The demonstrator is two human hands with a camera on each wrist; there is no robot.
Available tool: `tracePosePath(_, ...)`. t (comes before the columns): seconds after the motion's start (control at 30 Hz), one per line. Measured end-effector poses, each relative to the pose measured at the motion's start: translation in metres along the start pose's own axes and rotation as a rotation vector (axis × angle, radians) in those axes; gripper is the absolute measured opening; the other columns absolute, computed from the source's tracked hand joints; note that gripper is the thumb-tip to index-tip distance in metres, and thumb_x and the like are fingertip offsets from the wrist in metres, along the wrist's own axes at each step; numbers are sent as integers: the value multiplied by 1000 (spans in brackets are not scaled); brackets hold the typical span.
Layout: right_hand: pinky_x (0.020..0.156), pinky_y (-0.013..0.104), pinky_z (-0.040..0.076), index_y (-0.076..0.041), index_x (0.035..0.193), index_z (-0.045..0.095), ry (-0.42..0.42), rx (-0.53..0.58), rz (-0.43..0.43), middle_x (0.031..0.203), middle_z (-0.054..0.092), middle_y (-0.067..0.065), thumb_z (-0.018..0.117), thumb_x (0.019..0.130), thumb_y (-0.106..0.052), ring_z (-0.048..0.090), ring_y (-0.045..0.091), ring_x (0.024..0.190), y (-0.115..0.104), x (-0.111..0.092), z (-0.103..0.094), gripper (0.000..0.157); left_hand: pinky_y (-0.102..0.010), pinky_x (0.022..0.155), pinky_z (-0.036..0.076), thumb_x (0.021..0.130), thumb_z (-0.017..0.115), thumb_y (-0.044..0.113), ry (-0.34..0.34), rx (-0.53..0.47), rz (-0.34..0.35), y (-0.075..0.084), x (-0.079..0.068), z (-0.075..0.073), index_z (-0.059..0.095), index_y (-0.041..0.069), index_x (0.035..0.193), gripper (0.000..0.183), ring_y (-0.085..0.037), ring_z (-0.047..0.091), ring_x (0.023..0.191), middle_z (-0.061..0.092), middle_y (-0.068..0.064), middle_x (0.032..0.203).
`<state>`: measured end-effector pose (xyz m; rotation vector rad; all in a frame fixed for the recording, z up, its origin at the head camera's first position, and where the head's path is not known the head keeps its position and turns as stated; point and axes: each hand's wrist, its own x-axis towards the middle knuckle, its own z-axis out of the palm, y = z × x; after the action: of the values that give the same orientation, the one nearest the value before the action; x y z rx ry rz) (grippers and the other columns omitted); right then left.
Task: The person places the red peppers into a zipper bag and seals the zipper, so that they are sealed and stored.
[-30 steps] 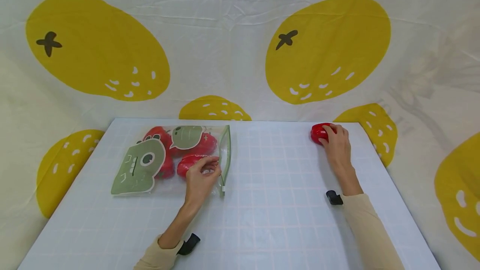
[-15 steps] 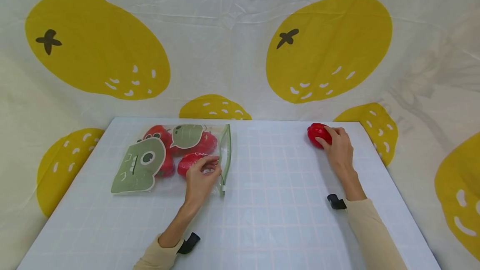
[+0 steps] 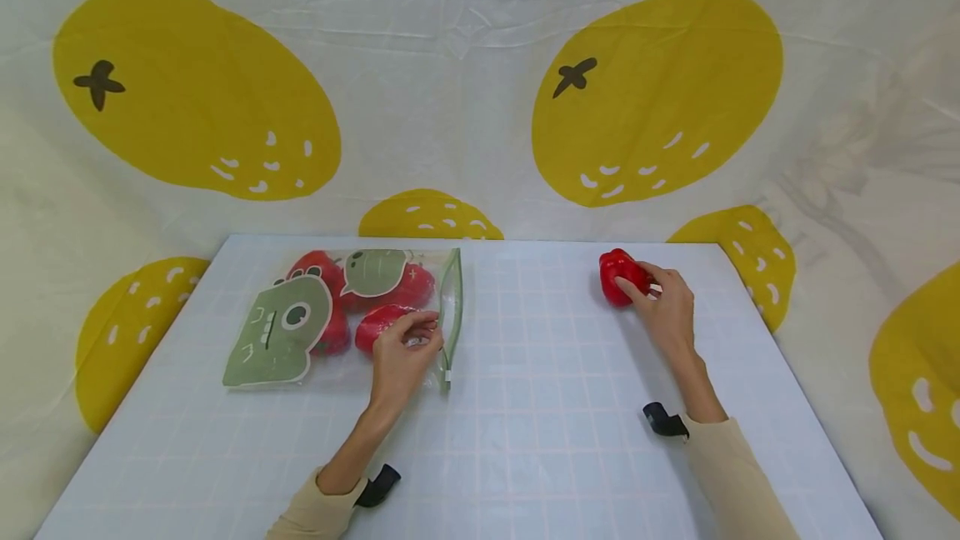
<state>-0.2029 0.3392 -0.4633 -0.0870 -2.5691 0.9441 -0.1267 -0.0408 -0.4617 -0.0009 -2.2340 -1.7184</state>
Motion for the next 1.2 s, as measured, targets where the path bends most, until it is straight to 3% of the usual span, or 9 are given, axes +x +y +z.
tracePosePath(0.1, 85, 13, 52, -5, 140, 62, -17, 44, 51, 129, 64, 19, 73, 95, -37, 59, 34, 117, -4, -5, 2, 56, -25, 74, 61, 87, 77, 0, 2, 0, 5, 1, 0, 0, 76, 1, 108, 21, -21, 71, 84, 75, -9, 96)
tracePosePath(0.2, 77, 0, 39, -6, 142, 60, -44, 102, 98, 134, 63, 18, 72, 96, -42, 58, 33, 120, -8, -10, 4, 60, -25, 73, 61, 87, 76, -2, 8, 2, 11, 1, -1, 1, 76, 1, 107, 21, -22, 71, 83, 75, -9, 96)
tracePosePath(0.77, 78, 6, 49, -9, 147, 55, -176, 355, 232, 145, 58, 15, 69, 94, -52, 54, 31, 126, -47, -24, 27, 69, -28, 75, 62, 86, 78, 1, 10, 21, 3, 2, 0, 0, 77, 4, 108, 22, -21, 72, 84, 75, -8, 97)
tracePosePath(1.07, 92, 29, 57, -12, 150, 53, -247, 475, 277, 147, 56, 12, 71, 92, -53, 57, 29, 125, -68, -28, 42, 73, -27, 76, 61, 86, 79, 1, 14, 31, 17, 2, 1, -1, 77, 4, 109, 23, -21, 72, 85, 75, -9, 98)
tracePosePath(1.2, 93, 31, 56, -10, 149, 53, -271, 514, 272, 147, 56, 12, 71, 92, -53, 57, 29, 125, -76, -32, 50, 74, -27, 76, 62, 86, 78, 0, 17, 27, 29, 3, 0, -1, 76, 3, 109, 23, -22, 72, 85, 75, -10, 98)
